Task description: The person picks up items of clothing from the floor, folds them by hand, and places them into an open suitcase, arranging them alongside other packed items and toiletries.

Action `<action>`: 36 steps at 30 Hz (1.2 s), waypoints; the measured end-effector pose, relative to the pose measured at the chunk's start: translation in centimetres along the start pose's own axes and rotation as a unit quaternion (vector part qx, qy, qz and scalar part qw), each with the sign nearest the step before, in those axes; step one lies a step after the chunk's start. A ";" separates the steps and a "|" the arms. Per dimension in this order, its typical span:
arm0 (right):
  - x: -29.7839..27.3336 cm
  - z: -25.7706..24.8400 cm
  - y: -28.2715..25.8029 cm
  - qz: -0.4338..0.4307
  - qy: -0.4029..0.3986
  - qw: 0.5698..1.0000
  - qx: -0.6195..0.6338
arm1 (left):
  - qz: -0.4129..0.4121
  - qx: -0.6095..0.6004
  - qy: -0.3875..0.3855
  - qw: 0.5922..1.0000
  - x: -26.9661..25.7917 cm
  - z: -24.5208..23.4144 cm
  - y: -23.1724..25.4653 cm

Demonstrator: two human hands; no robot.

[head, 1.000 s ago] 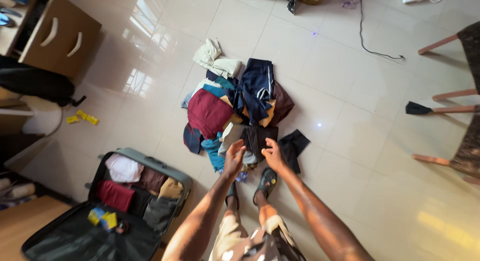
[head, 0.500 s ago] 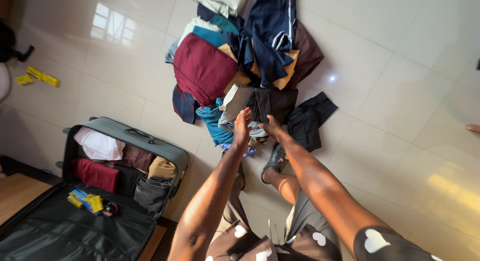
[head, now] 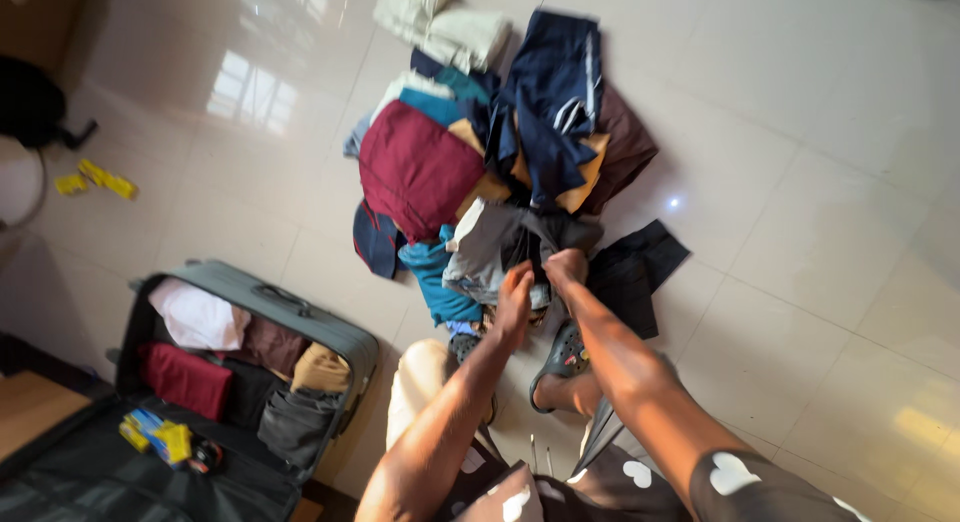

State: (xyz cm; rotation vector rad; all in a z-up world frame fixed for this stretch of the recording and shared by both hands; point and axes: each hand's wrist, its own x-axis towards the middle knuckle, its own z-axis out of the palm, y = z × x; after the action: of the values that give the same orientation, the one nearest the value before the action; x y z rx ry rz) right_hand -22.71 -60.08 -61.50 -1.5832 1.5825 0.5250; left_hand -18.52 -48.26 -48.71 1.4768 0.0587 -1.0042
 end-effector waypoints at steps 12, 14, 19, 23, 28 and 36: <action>-21.8 -17.9 3.4 -0.150 -0.078 0.899 0.404 | 0.235 0.462 -0.040 0.854 -21.8 2.1 16.7; -24.8 -20.8 3.3 -0.158 -0.093 0.888 0.421 | 0.204 0.506 -0.098 0.833 -24.6 2.8 22.2; -33.6 -27.1 2.5 -0.083 -0.224 0.761 0.604 | 0.143 0.529 -0.206 0.811 -28.9 4.2 29.1; -42.5 -34.1 0.3 -0.091 -0.282 0.727 0.619 | 0.154 0.453 -0.232 0.847 -31.1 4.3 31.5; -52.7 -39.7 -2.8 -0.338 -0.148 0.830 0.417 | 0.328 0.310 -0.254 0.856 -34.1 5.0 34.9; -63.0 -37.4 -3.5 -0.378 0.060 0.846 0.371 | 0.285 0.367 -0.323 0.824 -37.7 3.2 42.5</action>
State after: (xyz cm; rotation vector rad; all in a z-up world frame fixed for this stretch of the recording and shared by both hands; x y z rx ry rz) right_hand -36.62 -50.52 9.89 -1.4480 0.9099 -0.5738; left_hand -18.65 -40.51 7.66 1.5758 -1.3227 -1.0057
